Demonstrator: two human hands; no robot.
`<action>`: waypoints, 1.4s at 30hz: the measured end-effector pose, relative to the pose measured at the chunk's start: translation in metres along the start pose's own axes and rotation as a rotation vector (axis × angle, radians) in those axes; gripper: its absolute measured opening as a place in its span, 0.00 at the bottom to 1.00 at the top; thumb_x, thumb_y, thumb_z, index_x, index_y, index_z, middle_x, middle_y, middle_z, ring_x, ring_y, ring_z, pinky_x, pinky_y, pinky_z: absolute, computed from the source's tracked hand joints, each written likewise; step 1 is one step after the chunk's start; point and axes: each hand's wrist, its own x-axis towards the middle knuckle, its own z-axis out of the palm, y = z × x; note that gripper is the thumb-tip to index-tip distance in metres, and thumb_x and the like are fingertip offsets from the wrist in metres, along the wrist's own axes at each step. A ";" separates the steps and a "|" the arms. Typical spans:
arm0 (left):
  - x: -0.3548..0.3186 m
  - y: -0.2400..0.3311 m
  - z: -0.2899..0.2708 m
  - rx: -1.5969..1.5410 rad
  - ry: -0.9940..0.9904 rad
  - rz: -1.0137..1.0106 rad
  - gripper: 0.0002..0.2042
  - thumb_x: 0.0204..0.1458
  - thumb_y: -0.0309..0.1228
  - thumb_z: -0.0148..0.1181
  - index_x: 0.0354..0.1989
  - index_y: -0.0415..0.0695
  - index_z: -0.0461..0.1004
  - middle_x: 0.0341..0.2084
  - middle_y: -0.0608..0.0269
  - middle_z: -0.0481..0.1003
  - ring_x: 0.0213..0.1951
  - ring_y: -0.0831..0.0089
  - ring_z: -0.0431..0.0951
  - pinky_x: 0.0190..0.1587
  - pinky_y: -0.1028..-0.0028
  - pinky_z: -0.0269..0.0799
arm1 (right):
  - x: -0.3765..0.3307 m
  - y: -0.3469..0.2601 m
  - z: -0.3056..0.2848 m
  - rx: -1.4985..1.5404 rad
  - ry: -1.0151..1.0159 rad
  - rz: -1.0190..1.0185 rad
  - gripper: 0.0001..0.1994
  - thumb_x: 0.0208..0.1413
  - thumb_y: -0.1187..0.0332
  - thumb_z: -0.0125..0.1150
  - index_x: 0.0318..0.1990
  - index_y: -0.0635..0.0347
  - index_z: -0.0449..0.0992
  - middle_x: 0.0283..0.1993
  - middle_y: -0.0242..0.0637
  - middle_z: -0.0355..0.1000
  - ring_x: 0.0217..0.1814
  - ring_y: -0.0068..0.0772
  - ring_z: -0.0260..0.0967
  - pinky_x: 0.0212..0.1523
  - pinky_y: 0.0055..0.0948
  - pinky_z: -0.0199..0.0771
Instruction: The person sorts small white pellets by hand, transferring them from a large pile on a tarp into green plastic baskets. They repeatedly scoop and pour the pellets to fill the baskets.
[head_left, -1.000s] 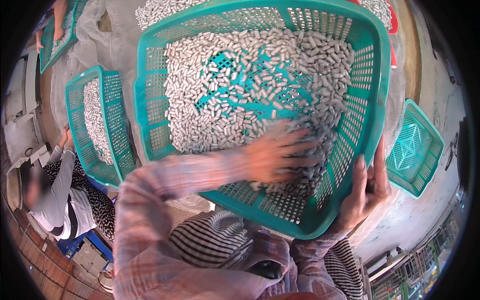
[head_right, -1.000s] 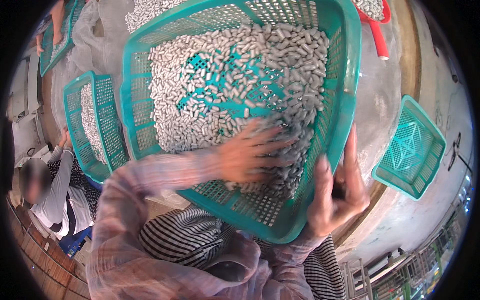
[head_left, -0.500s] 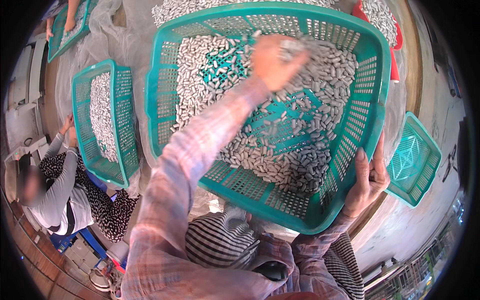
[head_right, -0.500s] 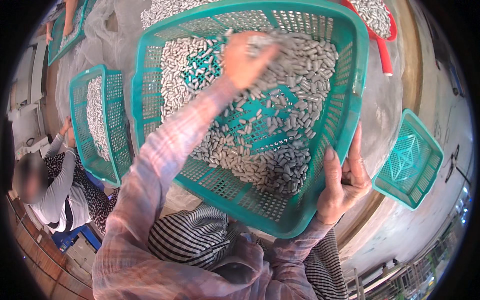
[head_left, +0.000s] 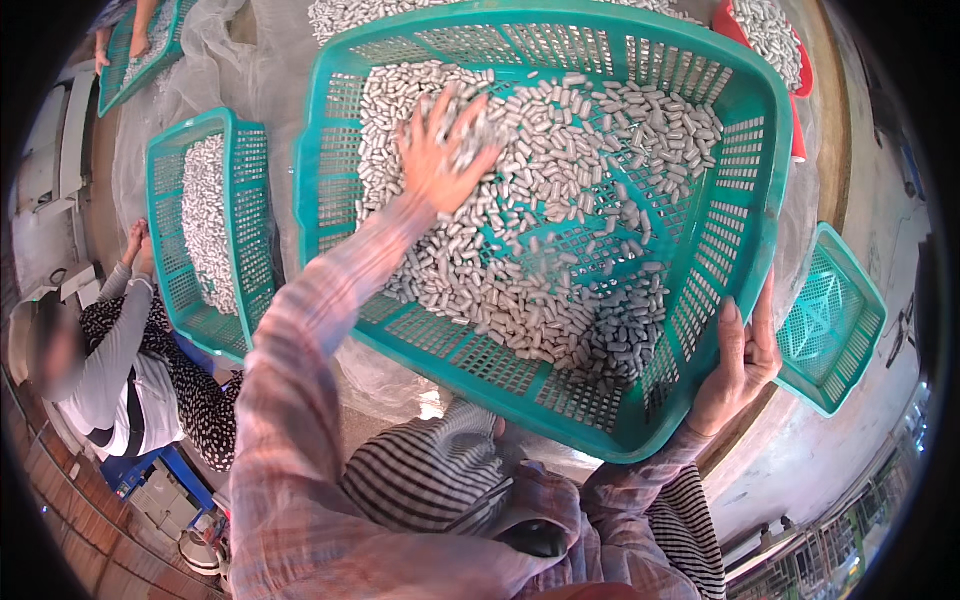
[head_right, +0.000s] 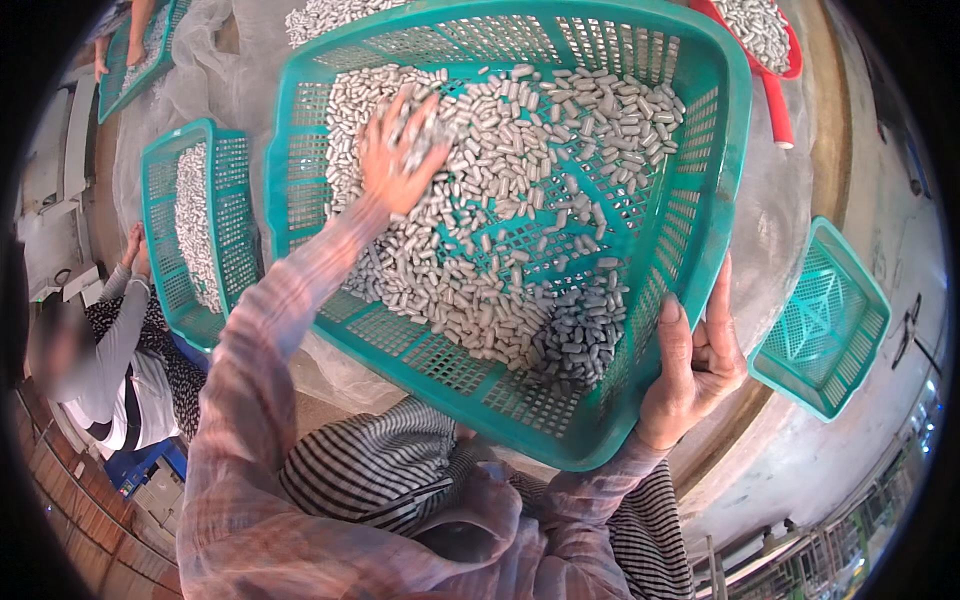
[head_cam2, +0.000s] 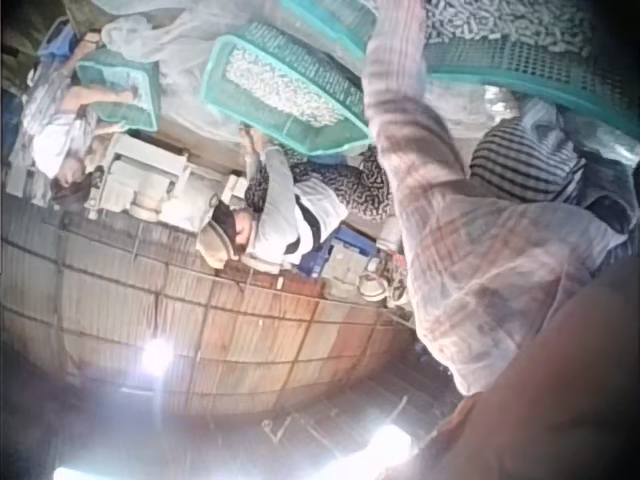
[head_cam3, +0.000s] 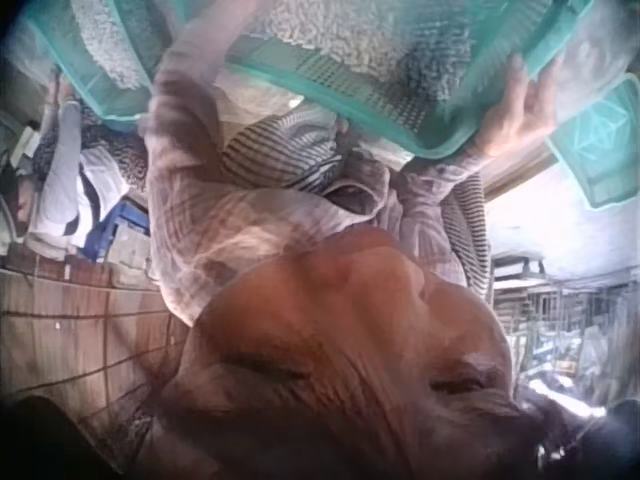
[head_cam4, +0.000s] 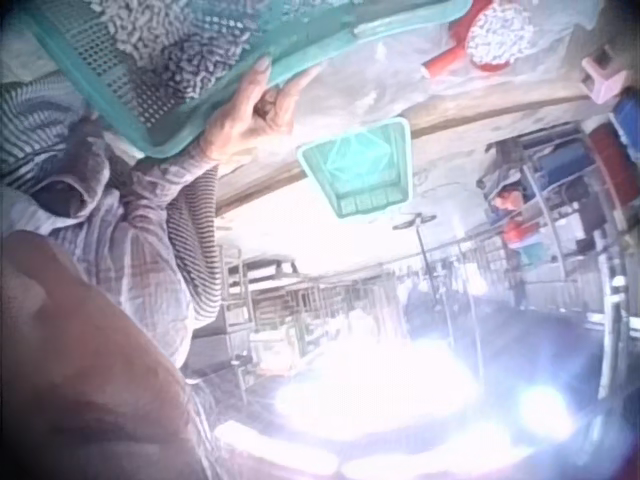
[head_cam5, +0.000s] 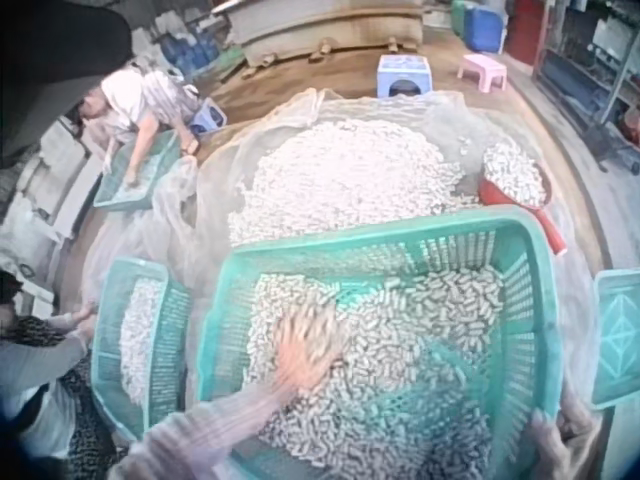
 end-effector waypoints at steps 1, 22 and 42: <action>0.022 0.015 0.010 -0.062 0.006 -0.141 0.36 0.50 0.58 0.52 0.68 0.64 0.52 0.70 0.59 0.41 0.68 0.41 0.38 0.60 0.30 0.35 | -0.001 -0.004 0.005 0.009 0.008 -0.008 0.26 0.49 0.79 0.59 0.59 0.67 0.66 0.20 0.19 0.67 0.20 0.04 0.47 0.24 0.09 0.43; -0.082 -0.018 -0.006 0.253 -0.268 0.209 0.31 0.53 0.55 0.51 0.67 0.75 0.53 0.71 0.66 0.38 0.71 0.54 0.33 0.61 0.30 0.29 | 0.077 0.104 0.037 -1.273 0.087 -0.554 0.30 0.55 0.55 0.57 0.65 0.45 0.60 0.39 0.42 0.77 0.35 0.43 0.75 0.31 0.42 0.72; -0.068 0.022 -0.005 0.085 -0.523 0.523 0.29 0.51 0.51 0.54 0.65 0.72 0.58 0.71 0.69 0.43 0.71 0.57 0.35 0.63 0.34 0.24 | 0.141 0.103 0.016 -0.635 -0.091 -0.291 0.23 0.54 0.65 0.59 0.59 0.44 0.71 0.26 0.39 0.71 0.21 0.20 0.56 0.25 0.28 0.60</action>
